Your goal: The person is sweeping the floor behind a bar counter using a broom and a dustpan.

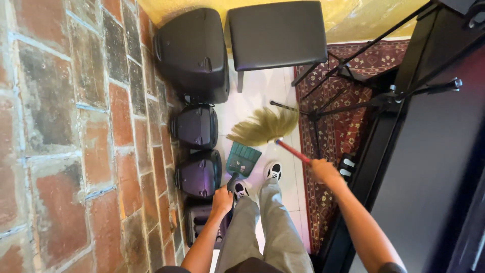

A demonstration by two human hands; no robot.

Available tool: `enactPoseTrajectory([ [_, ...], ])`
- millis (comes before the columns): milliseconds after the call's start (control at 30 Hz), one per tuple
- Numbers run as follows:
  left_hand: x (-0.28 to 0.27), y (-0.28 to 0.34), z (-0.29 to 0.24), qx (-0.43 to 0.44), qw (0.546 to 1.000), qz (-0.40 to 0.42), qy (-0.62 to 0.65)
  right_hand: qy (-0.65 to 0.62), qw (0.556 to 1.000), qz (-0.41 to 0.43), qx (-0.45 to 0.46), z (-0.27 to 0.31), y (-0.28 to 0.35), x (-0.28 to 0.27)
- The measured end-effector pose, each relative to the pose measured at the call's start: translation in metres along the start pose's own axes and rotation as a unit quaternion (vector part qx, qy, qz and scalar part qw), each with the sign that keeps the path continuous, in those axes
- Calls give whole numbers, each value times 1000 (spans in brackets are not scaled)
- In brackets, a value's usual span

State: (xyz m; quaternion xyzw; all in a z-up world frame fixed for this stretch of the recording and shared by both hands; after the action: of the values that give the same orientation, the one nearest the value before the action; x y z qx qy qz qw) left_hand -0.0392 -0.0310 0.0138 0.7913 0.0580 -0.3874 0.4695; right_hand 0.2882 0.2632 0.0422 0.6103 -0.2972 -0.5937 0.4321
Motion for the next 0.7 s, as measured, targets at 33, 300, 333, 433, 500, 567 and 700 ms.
enactPoseTrajectory([
  [33, -6, 2, -6, 0, 1000, 1, 1, 1, 1000, 0, 1, 0, 18, -21],
  [300, 0, 2, -5, 12, 1000, 5, 17, -22, 982, -122, -145, 2, 20, -111],
  [333, -5, 5, -9, 7, 1000, 5, 16, -22, 982, -118, -148, 12, 4, -113],
  [433, -20, 10, -22, 4, 1000, 4, 21, -62, 979, -131, -145, 41, -57, -107],
  [500, -29, 18, -30, -2, 999, 22, 23, -47, 989, -111, -83, 59, -110, -77],
  [567, -35, 28, -36, -2, 999, 24, 25, -59, 992, -95, -58, 88, -127, -39],
  [700, -41, 44, -43, 0, 999, 12, 49, -8, 998, -45, -31, 118, -124, 33],
])
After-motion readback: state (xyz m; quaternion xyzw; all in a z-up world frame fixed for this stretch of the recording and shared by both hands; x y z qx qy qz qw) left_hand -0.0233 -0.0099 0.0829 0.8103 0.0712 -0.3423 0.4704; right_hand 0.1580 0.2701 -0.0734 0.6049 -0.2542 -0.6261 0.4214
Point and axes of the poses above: each hand's wrist, its own y-axis away from the middle knuckle, its own x-axis out of the palm, z = x × y, the point moved 3 cm from there along -y, towards the middle knuckle, and after that the axes turned 2 degrees about -y, right-handed, at the moved point
